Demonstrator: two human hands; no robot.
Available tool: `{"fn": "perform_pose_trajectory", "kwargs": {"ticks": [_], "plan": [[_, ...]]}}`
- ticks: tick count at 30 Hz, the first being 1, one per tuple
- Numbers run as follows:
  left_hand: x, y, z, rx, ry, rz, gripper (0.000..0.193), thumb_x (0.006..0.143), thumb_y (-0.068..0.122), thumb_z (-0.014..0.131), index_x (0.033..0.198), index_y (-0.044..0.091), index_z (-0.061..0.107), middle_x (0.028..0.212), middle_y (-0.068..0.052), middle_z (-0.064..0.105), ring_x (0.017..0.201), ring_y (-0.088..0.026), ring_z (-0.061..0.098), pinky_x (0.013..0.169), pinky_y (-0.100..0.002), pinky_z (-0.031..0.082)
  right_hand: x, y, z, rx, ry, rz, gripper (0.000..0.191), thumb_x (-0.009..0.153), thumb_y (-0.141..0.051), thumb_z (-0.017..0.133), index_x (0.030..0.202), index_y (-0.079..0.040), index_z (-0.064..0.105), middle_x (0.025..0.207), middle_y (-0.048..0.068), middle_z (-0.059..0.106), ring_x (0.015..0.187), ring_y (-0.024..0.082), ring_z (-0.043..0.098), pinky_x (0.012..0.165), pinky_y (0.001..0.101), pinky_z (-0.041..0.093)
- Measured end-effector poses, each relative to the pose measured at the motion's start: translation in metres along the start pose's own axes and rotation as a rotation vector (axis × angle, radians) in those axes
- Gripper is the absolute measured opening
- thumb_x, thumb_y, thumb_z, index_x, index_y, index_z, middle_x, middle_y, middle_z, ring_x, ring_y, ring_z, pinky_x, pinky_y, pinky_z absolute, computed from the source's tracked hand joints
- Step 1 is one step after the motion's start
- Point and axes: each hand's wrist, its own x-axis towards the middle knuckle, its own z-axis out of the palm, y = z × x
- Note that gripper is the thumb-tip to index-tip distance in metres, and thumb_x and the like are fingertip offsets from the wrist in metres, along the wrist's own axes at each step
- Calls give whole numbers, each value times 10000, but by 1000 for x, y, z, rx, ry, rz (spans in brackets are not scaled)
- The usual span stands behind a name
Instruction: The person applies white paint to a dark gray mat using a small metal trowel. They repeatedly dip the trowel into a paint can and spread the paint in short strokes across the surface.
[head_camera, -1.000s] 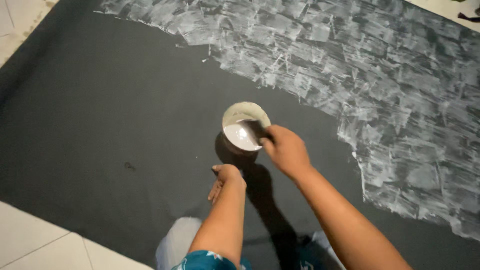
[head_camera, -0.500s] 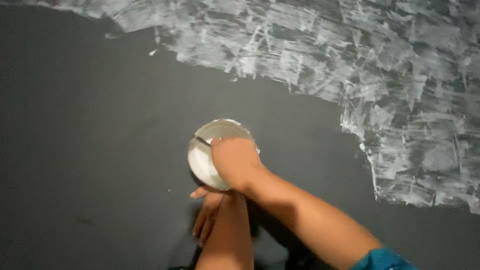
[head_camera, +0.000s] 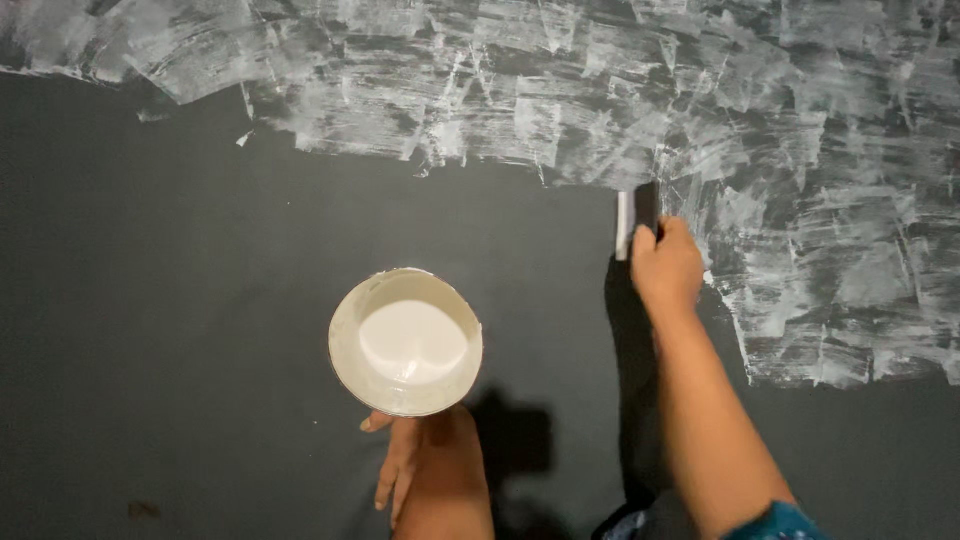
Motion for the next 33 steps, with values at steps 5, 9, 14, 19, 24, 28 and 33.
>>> {"fn": "perform_pose_trajectory", "kwargs": {"ticks": [5,9,14,19,24,28,33], "plan": [[3,1,-1,0,1,-8,910,955,685,328,1511,-35,348,1552,-287,305,1404,-430,382,1119,-602,334,-38,-60,46,16,-91,-249,366,875,-307,665,1117,-33,663,1065,227,660,907,454,657,777,568,510],[5,1,-4,-5,-4,-6,911,963,690,309,1524,-27,333,1569,-286,282,1425,-432,362,1135,-610,317,-48,-73,74,99,-107,-317,296,905,-311,645,1074,-68,661,1061,179,672,945,415,673,822,540,525],[-3,-7,-6,-7,-22,5,913,973,696,285,1541,-18,314,1590,-284,253,1451,-435,336,1156,-620,296,20,36,29,-139,-23,3,296,883,-272,664,1065,-40,693,1060,222,690,934,449,664,807,573,499],[-1,-16,-9,2,-31,4,914,983,701,260,1558,-9,295,1611,-282,225,1477,-437,311,1177,-631,274,38,96,-22,-196,125,38,276,911,-217,658,1056,15,695,1067,234,682,987,429,642,831,552,499],[11,-10,-13,15,-75,24,916,993,707,236,1575,1,276,1631,-280,196,1503,-440,286,1198,-641,252,-33,17,0,-137,-131,-361,293,824,-210,695,1076,-61,677,983,177,657,910,410,647,775,523,511],[7,-9,0,42,-39,37,918,1001,712,217,1588,8,260,1648,-279,173,1524,-442,265,1215,-649,235,-67,-56,-15,161,-15,-510,185,911,-192,727,1032,-59,681,979,157,673,900,382,658,774,470,522],[1,-4,30,28,322,125,884,1072,703,217,1605,6,324,1656,-269,239,1518,-446,289,1231,-622,239,-94,-137,-89,442,-217,-389,250,930,-235,700,1101,-53,677,931,123,704,792,305,696,736,423,557]]}}
